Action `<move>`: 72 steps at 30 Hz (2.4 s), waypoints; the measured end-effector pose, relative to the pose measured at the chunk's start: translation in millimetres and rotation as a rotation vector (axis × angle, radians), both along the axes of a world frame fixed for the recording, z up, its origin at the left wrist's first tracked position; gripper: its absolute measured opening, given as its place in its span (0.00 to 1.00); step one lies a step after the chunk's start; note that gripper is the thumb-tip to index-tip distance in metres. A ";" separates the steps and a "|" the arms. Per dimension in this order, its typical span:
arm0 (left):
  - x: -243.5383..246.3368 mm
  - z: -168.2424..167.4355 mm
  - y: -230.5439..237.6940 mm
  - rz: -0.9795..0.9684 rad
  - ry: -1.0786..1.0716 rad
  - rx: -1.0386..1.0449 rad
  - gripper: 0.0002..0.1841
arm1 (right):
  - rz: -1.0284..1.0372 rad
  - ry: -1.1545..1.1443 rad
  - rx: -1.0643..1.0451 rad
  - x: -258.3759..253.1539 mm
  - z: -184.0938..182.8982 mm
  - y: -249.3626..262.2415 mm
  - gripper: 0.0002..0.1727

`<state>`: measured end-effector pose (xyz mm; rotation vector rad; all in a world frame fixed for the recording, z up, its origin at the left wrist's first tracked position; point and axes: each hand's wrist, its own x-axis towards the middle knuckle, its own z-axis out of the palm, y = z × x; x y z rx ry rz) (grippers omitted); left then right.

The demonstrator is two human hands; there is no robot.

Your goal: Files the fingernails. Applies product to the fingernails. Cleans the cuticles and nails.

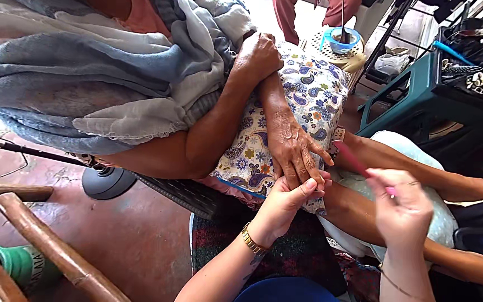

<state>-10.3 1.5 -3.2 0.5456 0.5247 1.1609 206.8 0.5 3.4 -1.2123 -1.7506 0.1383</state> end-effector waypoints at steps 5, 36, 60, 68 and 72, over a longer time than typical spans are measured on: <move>1.1 1.9 0.5 0.022 0.015 -0.013 0.10 | -0.029 -0.001 -0.095 -14.6 -13.7 -30.4 0.10; -0.9 4.7 1.0 0.014 0.006 -0.044 0.07 | 0.109 -0.226 0.387 -12.4 -5.2 41.8 0.09; 18.5 11.2 -1.0 0.119 0.067 -0.086 0.08 | -0.077 -0.242 0.414 -5.2 -32.3 -26.2 0.04; 14.1 8.4 -1.9 0.091 0.074 -0.096 0.08 | -0.312 -0.291 0.390 23.4 -23.3 -20.1 0.08; 13.8 7.8 -2.3 0.095 0.078 -0.088 0.09 | -0.142 -0.304 0.397 5.0 -29.9 -26.4 0.05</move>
